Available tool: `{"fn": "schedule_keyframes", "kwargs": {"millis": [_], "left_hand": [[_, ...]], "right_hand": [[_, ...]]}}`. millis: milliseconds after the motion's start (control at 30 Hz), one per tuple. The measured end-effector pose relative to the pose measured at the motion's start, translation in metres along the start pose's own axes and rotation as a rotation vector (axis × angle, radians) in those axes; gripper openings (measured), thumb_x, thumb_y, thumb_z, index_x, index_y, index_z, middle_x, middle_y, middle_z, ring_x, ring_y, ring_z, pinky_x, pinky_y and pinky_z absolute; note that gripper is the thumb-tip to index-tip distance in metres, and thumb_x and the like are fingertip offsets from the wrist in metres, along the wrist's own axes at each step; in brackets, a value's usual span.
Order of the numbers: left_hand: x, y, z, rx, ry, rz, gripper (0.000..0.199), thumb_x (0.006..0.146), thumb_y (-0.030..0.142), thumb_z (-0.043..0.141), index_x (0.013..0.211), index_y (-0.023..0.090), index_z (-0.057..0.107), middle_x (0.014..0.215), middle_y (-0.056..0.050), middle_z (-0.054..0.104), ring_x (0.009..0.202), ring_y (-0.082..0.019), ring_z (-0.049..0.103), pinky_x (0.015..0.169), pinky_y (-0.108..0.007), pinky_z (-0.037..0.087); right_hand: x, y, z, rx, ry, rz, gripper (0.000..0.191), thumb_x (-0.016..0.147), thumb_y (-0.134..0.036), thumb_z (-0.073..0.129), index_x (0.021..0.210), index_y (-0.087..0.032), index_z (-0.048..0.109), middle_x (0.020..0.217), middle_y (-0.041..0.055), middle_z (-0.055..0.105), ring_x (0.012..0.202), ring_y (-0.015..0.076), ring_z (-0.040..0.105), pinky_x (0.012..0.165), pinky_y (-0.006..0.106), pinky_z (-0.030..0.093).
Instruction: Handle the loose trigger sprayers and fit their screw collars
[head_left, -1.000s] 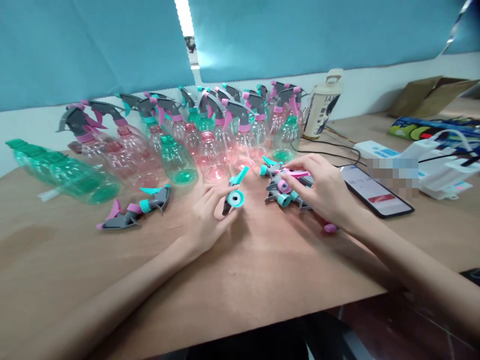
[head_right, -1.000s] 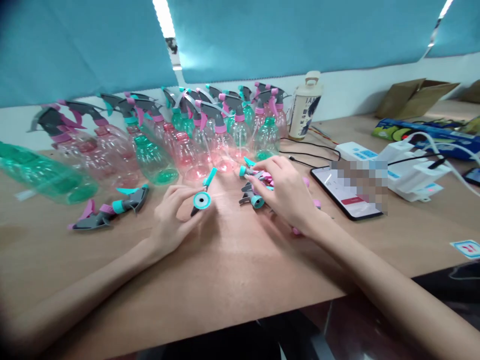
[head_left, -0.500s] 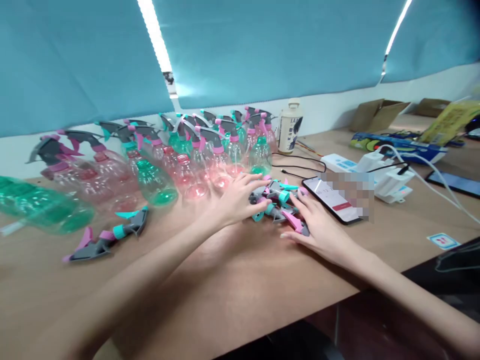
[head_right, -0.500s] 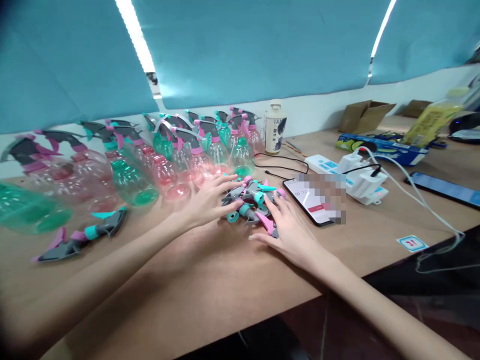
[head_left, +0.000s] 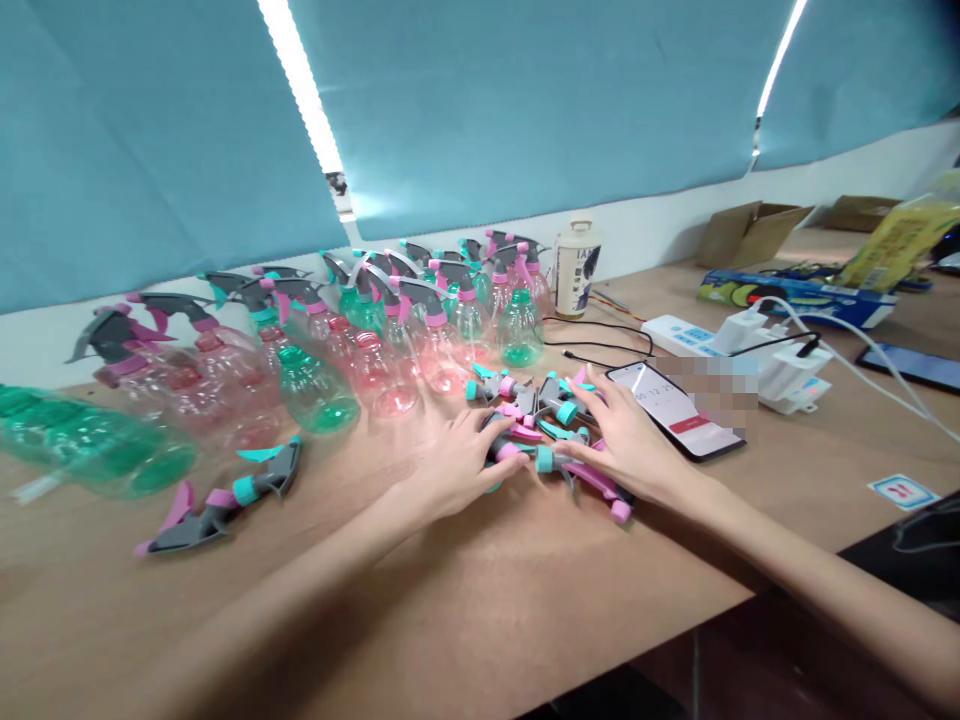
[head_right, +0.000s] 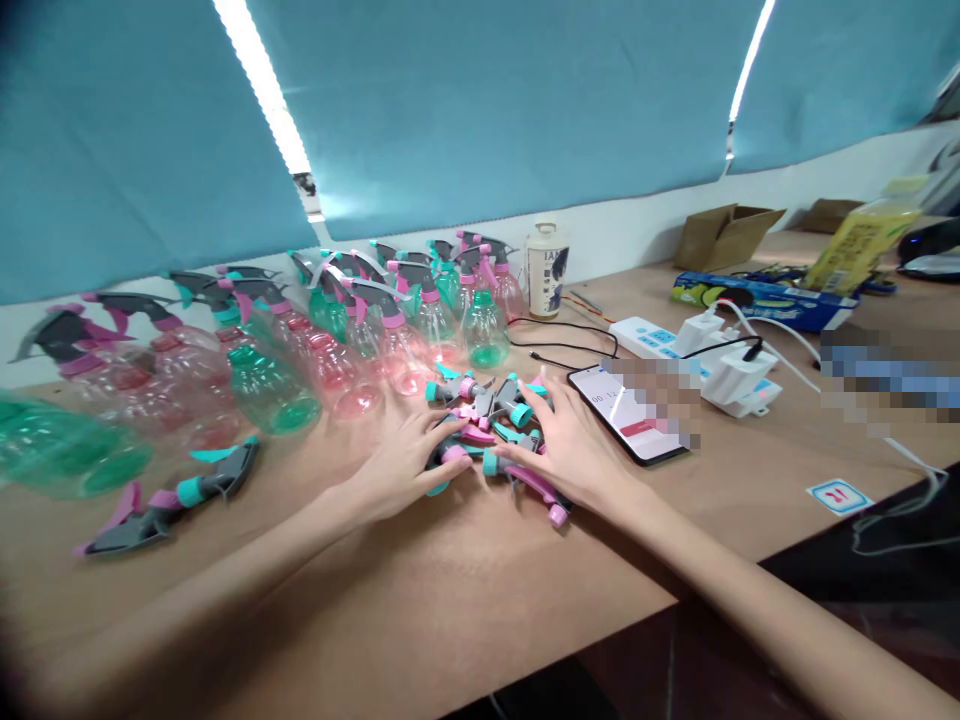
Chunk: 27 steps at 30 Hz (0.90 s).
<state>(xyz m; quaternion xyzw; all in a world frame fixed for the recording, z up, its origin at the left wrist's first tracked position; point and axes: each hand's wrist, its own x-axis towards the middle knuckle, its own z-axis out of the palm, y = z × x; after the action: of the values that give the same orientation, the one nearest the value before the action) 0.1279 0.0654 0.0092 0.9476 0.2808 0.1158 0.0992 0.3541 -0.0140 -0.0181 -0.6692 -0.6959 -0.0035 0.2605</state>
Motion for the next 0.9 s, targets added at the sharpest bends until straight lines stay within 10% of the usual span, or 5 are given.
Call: {"fn": "schedule_keyframes", "kwargs": {"millis": [367,900], "left_hand": [[0.028,-0.022,0.006,0.002,0.159,-0.043,0.046,0.092,0.052,0.037,0.125,0.024,0.054,0.135,-0.011,0.045,0.127,-0.031,0.038,0.104,-0.058,0.025],[0.017,0.0,0.005,-0.155,0.155,0.014,0.039,0.098,0.038,0.03,0.112,0.018,0.06,0.121,-0.006,0.061,0.118,-0.019,0.051,0.101,-0.038,0.041]], "right_hand": [[0.001,-0.016,0.013,-0.029,-0.084,-0.005,0.074,0.083,-0.068,0.036,0.139,-0.019,0.039,0.146,0.0142,0.034,0.136,0.0314,0.025,0.109,0.053,0.021],[0.011,-0.006,0.025,-0.071,0.003,0.091,0.068,0.089,-0.063,0.024,0.136,-0.018,0.042,0.146,0.0165,0.032,0.135,0.0327,0.028,0.106,0.057,0.02]]}}
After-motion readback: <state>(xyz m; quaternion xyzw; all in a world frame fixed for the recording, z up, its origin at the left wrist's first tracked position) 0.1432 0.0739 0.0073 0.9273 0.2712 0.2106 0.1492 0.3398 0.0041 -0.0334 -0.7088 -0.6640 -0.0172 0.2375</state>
